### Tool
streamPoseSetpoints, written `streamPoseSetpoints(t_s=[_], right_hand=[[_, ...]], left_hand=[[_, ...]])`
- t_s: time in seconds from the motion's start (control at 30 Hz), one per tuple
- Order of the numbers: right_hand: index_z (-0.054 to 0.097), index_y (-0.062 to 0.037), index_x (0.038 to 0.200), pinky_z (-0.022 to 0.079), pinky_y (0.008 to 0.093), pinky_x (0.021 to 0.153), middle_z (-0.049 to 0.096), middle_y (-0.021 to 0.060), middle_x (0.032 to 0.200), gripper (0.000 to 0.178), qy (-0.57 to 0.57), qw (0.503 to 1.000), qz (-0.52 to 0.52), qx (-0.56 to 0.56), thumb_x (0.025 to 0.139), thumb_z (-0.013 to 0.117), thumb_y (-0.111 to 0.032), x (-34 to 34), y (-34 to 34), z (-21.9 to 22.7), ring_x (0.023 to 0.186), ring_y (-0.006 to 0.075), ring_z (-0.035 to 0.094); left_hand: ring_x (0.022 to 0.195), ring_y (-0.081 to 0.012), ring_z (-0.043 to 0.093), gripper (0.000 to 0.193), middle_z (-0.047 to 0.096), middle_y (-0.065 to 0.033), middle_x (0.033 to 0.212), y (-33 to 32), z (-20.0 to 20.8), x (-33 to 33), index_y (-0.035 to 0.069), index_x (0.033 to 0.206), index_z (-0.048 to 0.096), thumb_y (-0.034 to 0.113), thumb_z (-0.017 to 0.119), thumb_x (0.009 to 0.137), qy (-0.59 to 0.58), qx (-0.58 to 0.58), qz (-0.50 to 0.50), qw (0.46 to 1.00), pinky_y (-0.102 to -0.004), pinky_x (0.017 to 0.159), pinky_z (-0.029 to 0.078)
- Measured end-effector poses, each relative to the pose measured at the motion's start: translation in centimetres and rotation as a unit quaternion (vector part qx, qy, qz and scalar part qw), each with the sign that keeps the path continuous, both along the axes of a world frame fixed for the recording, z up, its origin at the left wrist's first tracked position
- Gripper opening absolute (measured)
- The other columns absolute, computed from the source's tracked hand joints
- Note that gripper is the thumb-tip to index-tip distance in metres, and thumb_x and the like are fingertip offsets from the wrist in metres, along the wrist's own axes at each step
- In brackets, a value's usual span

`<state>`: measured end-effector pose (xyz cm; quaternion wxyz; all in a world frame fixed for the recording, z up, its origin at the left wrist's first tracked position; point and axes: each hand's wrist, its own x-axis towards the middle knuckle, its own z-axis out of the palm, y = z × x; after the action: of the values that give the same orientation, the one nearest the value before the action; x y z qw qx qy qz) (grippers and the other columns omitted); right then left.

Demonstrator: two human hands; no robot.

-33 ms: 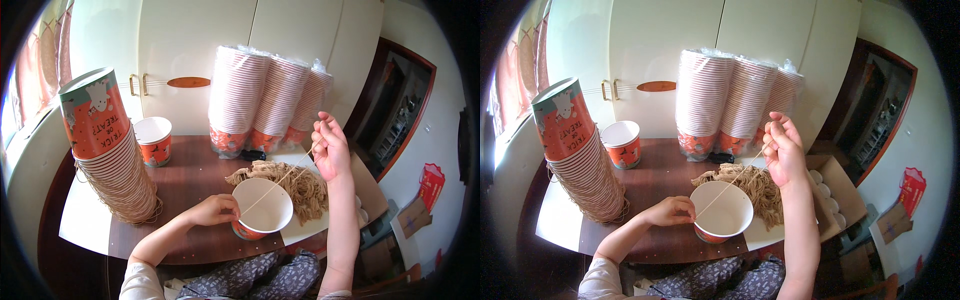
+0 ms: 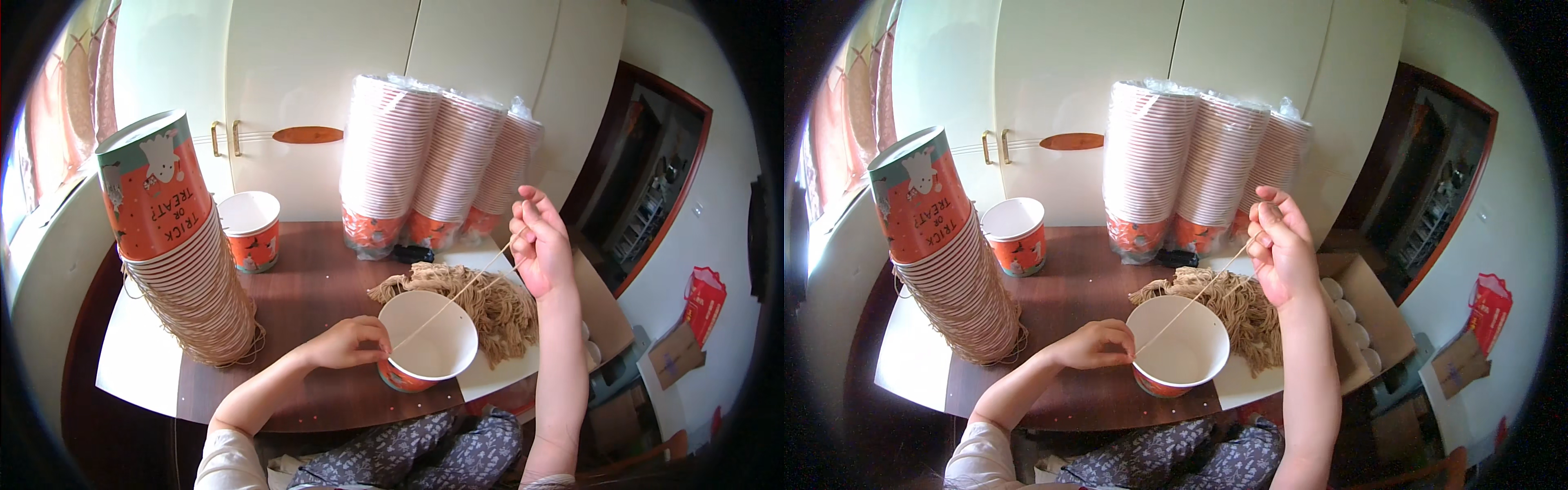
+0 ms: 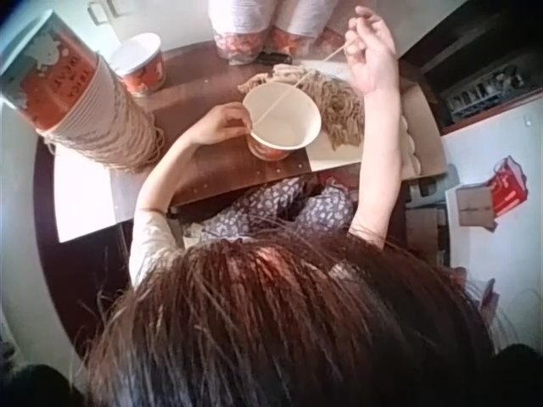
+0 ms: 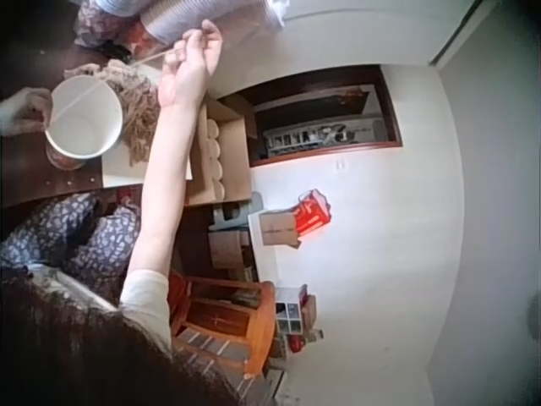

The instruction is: Attaching elastic strings to paper buckets.

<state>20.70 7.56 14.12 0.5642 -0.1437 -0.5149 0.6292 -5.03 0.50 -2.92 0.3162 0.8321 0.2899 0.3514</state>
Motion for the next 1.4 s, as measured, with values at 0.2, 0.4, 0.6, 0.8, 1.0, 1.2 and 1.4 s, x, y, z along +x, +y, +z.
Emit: streamPoseSetpoints(t_s=[0.2,0.4,0.6,0.8,1.0,1.2,1.4], right_hand=[[0.046,-0.0036,0.109,0.036,0.0185,0.055,0.054,0.0036,0.086,0.025,-0.090,0.996,0.004,0.014,0.086,0.054,-0.003,4.6,0.2,-1.4,0.069,0.0074,0.051],[0.050,-0.0056,0.110,0.043,0.0205,0.064,0.058,0.0060,0.093,0.031,-0.028,0.996,0.081,-0.017,0.081,0.058,0.003,9.6,-0.7,-4.9,0.078,0.0129,0.056],[0.052,-0.0075,0.108,0.049,0.0202,0.064,0.060,0.0070,0.099,0.024,0.043,0.998,0.056,-0.004,0.086,0.054,0.000,13.4,-1.6,-6.9,0.086,0.0124,0.062],[0.054,-0.0037,0.104,0.051,0.0255,0.079,0.061,0.0080,0.102,0.016,0.047,0.998,-0.043,-0.026,0.089,0.048,-0.003,13.0,-1.5,-8.9,0.098,0.0160,0.059],[0.051,0.0068,0.111,0.044,0.0324,0.095,0.057,0.0156,0.113,0.028,0.107,0.986,-0.105,-0.078,0.089,0.039,-0.005,11.4,-0.7,-10.9,0.110,0.0220,0.053],[0.044,0.0129,0.119,0.034,0.0347,0.103,0.045,0.0187,0.128,0.039,0.022,0.997,-0.043,-0.066,0.083,0.038,0.001,9.4,-1.0,-12.5,0.122,0.0236,0.042],[0.045,0.0080,0.122,0.034,0.0341,0.103,0.049,0.0157,0.125,0.036,-0.048,0.997,-0.009,-0.065,0.088,0.043,0.001,8.5,-2.3,-12.5,0.118,0.0198,0.046]], left_hand=[[0.078,-0.0198,0.052,0.020,0.055,-0.0066,0.080,1.2,-0.4,-1.8,0.005,0.075,0.058,0.023,0.066,0.077,-0.053,0.041,0.079,0.995,-0.0298,0.069,0.042],[0.075,-0.0169,0.052,0.017,0.054,-0.0067,0.082,5.2,0.2,-2.9,0.004,0.086,0.056,0.012,0.063,0.072,0.051,0.066,0.089,0.993,-0.0288,0.065,0.044],[0.087,-0.0108,0.055,0.024,0.058,-0.0047,0.094,8.1,-1.1,-2.6,0.002,0.099,0.056,0.003,0.062,0.075,-0.097,-0.092,0.113,0.985,-0.0244,0.074,0.047],[0.080,-0.0108,0.058,0.021,0.061,-0.0043,0.087,9.3,-2.6,-3.2,0.000,0.098,0.057,0.011,0.062,0.081,-0.114,-0.147,0.161,0.969,-0.0241,0.070,0.047],[0.070,-0.0092,0.055,0.027,0.060,-0.0038,0.077,7.2,-5.0,-3.2,-0.001,0.088,0.060,0.026,0.055,0.087,-0.128,-0.187,0.341,0.912,-0.0241,0.058,0.045],[0.058,-0.0100,0.053,0.034,0.057,-0.0050,0.072,0.4,-3.5,-1.8,0.002,0.110,0.049,0.027,0.054,0.088,-0.233,-0.173,0.355,0.889,-0.0244,0.050,0.044],[0.056,-0.0098,0.052,0.050,0.057,-0.0078,0.072,-1.6,0.9,1.2,0.002,0.124,0.039,0.021,0.058,0.082,-0.108,-0.271,0.339,0.894,-0.0238,0.047,0.043]])
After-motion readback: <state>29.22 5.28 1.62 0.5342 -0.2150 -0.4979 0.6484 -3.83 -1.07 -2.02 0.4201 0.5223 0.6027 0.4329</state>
